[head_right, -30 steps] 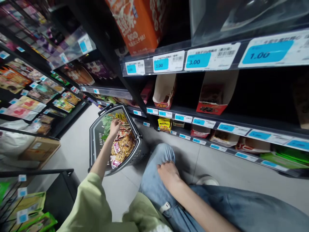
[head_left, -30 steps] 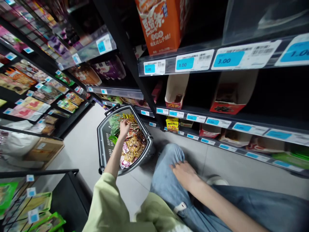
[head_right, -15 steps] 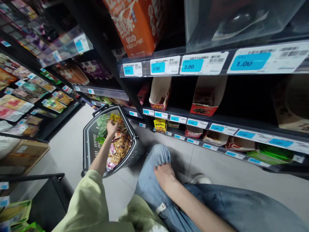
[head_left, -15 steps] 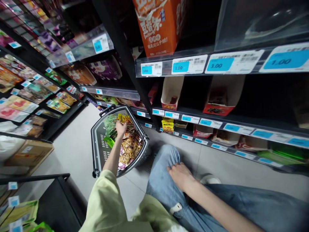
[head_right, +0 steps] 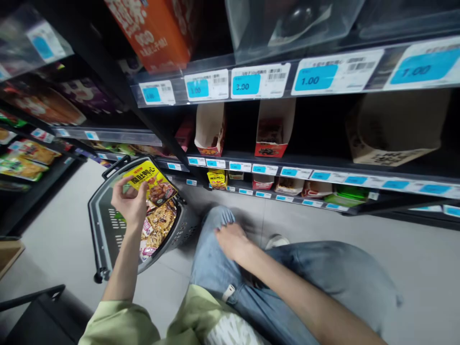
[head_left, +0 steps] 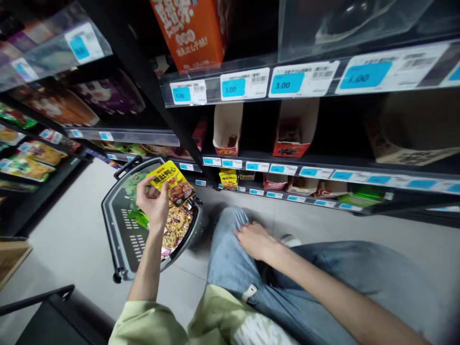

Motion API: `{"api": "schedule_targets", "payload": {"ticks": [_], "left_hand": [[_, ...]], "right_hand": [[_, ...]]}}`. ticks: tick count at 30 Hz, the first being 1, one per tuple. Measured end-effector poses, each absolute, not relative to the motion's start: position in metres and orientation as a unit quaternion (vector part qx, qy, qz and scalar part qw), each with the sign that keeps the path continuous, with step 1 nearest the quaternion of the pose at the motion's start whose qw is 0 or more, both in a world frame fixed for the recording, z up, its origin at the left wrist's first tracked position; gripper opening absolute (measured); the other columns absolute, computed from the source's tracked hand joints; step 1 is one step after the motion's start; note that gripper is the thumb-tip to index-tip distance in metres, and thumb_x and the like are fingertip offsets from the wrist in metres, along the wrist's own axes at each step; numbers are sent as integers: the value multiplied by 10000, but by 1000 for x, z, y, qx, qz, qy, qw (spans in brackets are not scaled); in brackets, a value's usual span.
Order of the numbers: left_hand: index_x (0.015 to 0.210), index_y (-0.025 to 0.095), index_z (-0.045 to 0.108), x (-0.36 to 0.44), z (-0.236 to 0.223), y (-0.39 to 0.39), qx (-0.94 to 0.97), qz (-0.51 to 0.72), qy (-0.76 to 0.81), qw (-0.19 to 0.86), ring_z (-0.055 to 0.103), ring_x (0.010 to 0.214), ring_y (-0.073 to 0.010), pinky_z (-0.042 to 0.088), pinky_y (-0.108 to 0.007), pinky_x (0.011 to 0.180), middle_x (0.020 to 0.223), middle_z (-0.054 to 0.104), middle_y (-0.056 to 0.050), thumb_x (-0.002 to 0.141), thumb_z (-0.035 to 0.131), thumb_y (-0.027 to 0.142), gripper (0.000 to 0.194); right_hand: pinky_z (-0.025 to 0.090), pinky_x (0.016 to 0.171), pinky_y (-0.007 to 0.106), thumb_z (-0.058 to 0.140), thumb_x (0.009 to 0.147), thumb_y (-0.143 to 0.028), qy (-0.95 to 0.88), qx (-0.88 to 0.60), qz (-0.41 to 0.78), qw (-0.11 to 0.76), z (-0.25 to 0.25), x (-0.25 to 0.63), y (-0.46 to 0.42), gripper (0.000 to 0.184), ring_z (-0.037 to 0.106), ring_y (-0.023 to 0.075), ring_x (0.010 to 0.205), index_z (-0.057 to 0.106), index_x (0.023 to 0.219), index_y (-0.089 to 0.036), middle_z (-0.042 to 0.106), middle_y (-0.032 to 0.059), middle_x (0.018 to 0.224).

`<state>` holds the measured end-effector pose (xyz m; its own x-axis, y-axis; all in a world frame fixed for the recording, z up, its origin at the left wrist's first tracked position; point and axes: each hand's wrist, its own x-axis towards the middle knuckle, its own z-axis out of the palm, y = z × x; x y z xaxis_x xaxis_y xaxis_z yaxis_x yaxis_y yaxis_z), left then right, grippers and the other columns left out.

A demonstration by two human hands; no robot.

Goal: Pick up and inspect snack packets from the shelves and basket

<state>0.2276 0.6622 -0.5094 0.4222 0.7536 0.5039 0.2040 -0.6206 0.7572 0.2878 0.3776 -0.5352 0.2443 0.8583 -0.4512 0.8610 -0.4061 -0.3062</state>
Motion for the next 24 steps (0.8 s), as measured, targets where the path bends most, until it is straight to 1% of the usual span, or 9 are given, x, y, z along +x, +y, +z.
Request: {"api": "schedule_targets", "payload": {"ticks": [3,5,7,10,12,13,17,19,24], "left_hand": [[1111,202,567,251,-514,619,761,416,219,448,703,882,-168,578,-291,791,1056,657,-45,746,736,349,428],[1041,190,590,267,-527,594,735,357,191,544,710,847,-168,585,-279,761,1023,675,-36,702,780,339,416],[1012,177,598,280,-544,573,697,281,182,635,717,818,-178,591,-281,730,1013,692,-44,666,809,333,435],[1002,162,601,294,-568,554,642,207,184,715,722,793,-185,592,-288,710,1068,696,-71,637,831,327,462],[983,158,599,300,-578,549,626,193,178,734,721,782,-180,590,-283,702,1100,686,-79,624,840,322,463],[976,160,595,301,-581,548,624,192,171,738,721,790,-179,589,-279,704,1110,681,-79,616,845,319,466],[1075,193,549,303,-587,548,633,175,123,744,712,888,-190,588,-291,775,1090,677,-61,596,864,292,582],[1188,211,504,302,-588,547,627,135,91,762,705,934,-204,583,-317,818,1113,673,-73,597,868,279,697],[1325,197,479,300,-589,545,618,16,-1,786,626,1142,-289,534,-394,942,1302,591,-163,596,876,261,832]], "right_hand": [[487,900,412,491,936,-272,484,840,-238,-55,-528,313,372,371,627,313,1085,544,1257,-95,666,206,1141],[470,946,437,532,921,-319,433,860,-230,-140,-529,332,367,470,582,329,1161,469,1324,-84,609,227,1247],[471,962,434,637,853,-335,392,836,-271,-272,-533,346,364,594,574,325,1178,424,1356,-101,582,216,1299],[502,942,384,784,689,-277,321,708,-373,-507,-541,352,363,711,608,279,1135,457,1311,-174,613,131,1285],[521,917,358,834,603,-242,256,612,-423,-618,-543,347,365,751,625,252,1107,488,1268,-213,642,78,1247],[535,886,348,843,591,-253,218,584,-437,-649,-543,343,366,734,636,242,1082,507,1243,-227,659,60,1217],[566,646,313,739,734,-426,61,598,-433,-672,-538,334,370,442,689,224,890,609,1112,-238,718,50,1054],[553,573,307,686,774,-468,12,610,-422,-670,-537,335,371,386,695,221,809,638,1077,-233,732,55,1004],[542,614,287,698,764,-490,-38,614,-373,-695,-541,342,372,379,694,196,774,689,1021,-212,753,47,965]]}}
